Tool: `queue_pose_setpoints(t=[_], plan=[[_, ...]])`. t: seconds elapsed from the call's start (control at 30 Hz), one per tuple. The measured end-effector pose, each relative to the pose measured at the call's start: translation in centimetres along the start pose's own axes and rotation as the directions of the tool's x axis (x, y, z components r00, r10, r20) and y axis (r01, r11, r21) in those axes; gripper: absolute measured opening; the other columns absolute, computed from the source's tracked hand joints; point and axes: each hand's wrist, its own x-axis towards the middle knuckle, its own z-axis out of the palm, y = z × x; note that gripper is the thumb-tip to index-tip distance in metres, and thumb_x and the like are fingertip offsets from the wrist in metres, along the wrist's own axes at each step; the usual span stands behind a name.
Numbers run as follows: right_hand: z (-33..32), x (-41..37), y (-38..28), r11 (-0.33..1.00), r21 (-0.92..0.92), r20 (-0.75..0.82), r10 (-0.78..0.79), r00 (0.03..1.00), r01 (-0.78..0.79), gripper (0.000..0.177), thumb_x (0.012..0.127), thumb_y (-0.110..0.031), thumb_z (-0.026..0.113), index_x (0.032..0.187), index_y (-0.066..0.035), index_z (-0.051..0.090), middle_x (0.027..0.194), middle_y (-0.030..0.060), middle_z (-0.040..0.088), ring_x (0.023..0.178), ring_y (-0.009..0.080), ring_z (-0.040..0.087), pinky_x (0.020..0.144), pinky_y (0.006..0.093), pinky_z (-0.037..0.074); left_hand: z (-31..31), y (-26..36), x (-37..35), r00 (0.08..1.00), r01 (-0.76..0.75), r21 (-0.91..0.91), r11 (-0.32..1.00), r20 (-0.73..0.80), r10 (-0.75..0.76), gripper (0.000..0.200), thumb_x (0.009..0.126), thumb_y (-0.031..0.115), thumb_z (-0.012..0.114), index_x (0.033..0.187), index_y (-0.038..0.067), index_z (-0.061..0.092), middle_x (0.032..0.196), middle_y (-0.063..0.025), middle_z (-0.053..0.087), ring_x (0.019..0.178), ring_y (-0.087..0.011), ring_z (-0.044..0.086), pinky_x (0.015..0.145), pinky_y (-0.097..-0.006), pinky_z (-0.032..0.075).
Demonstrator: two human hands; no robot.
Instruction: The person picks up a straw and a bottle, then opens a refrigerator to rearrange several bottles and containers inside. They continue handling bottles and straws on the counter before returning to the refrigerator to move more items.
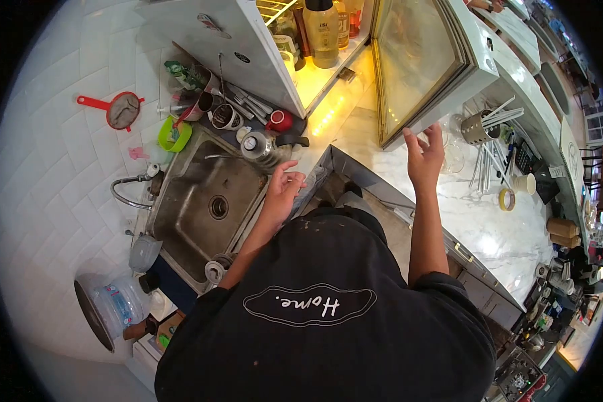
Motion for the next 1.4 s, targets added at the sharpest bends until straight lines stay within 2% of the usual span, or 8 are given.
queue_pose_setpoints(t=[0.1,0.5,0.6,0.83,0.93,1.03,1.13,1.4], plan=[[0.5,-0.2,0.4,1.0,0.007,-0.011,0.019,1.0,-0.019,0.054,0.089,-0.011,0.076,0.137,-0.003,0.053,0.124,0.0134,0.062,0.118,0.0256,0.062,0.091,0.0398,0.057,-0.7,-0.4,-0.2,1.0,-0.001,0.041,0.999,-0.007,0.001,0.044,0.104,0.028,0.054,0.143,0.01,0.043,0.121,-0.0086,0.064,0.107,-0.0169,0.061,0.089,-0.0326,0.046],[6.3,-0.4,-2.0,0.997,-0.053,0.067,-0.059,0.996,0.062,0.056,0.082,-0.006,0.08,0.133,-0.003,0.056,0.119,0.0132,0.064,0.106,0.0235,0.066,0.079,0.0347,0.062,-1.8,-0.1,-0.6,0.997,-0.037,-0.003,0.999,-0.07,0.037,0.044,0.104,0.03,0.054,0.143,0.011,0.043,0.121,-0.0077,0.064,0.107,-0.0176,0.061,0.09,-0.0343,0.046],[7.6,-0.6,-2.4,0.995,-0.045,0.092,-0.081,0.992,0.086,0.056,0.083,-0.006,0.08,0.134,-0.004,0.056,0.119,0.0139,0.063,0.105,0.0246,0.066,0.078,0.035,0.062,-2.3,-0.4,-0.9,0.991,-0.069,-0.073,0.995,-0.118,0.06,0.044,0.101,0.028,0.059,0.14,0.011,0.046,0.115,-0.0059,0.064,0.101,-0.0158,0.062,0.086,-0.0322,0.046],[10.3,-0.3,-2.6,0.991,-0.048,0.16,-0.113,0.981,0.122,0.056,0.085,-0.005,0.078,0.135,-0.003,0.053,0.12,0.0159,0.061,0.108,0.0262,0.065,0.078,0.035,0.063,-3.7,-0.6,-1.7,0.985,-0.084,-0.064,0.994,-0.159,0.073,0.043,0.105,0.03,0.053,0.143,0.012,0.044,0.12,-0.0066,0.063,0.107,-0.0172,0.061,0.091,-0.034,0.046],[11.6,-0.2,-2.5,0.99,-0.042,0.174,-0.128,0.976,0.137,0.055,0.087,-0.007,0.078,0.136,-0.004,0.053,0.118,0.0115,0.065,0.108,0.022,0.065,0.076,0.033,0.059,-3.9,-0.9,-1.7,0.983,-0.083,-0.069,0.994,-0.167,0.071,0.043,0.105,0.03,0.053,0.142,0.012,0.044,0.12,-0.0065,0.063,0.107,-0.0171,0.06,0.09,-0.034,0.046],[13.0,-0.1,-2.4,0.993,-0.01,0.18,-0.114,0.977,0.117,0.055,0.087,-0.008,0.077,0.137,-0.004,0.053,0.119,0.0128,0.064,0.109,0.0223,0.064,0.076,0.0331,0.059,-4.0,-0.9,-1.8,0.983,-0.075,-0.069,0.995,-0.173,0.063,0.043,0.105,0.031,0.053,0.142,0.012,0.044,0.12,-0.0065,0.063,0.107,-0.0171,0.06,0.09,-0.034,0.046],[14.0,0.0,-3.3,0.995,-0.015,0.226,-0.094,0.97,0.1,0.055,0.087,-0.004,0.075,0.136,0.0,0.051,0.122,0.0183,0.059,0.111,0.028,0.063,0.081,0.036,0.063,-4.3,-0.9,-1.7,0.983,-0.078,-0.076,0.994,-0.174,0.064,0.043,0.105,0.031,0.053,0.142,0.012,0.045,0.121,-0.0065,0.063,0.107,-0.0171,0.06,0.09,-0.0342,0.046],[14.9,0.3,-3.3,0.998,0.015,0.219,-0.067,0.973,0.065,0.051,0.085,-0.003,0.076,0.129,0.0,0.051,0.119,0.0185,0.059,0.11,0.0272,0.062,0.08,0.036,0.064,-4.7,-2.1,-1.6,0.985,-0.064,-0.085,0.994,-0.167,0.05,0.042,0.105,0.032,0.053,0.142,0.012,0.045,0.12,-0.007,0.064,0.108,-0.0177,0.061,0.09,-0.0347,0.046]])
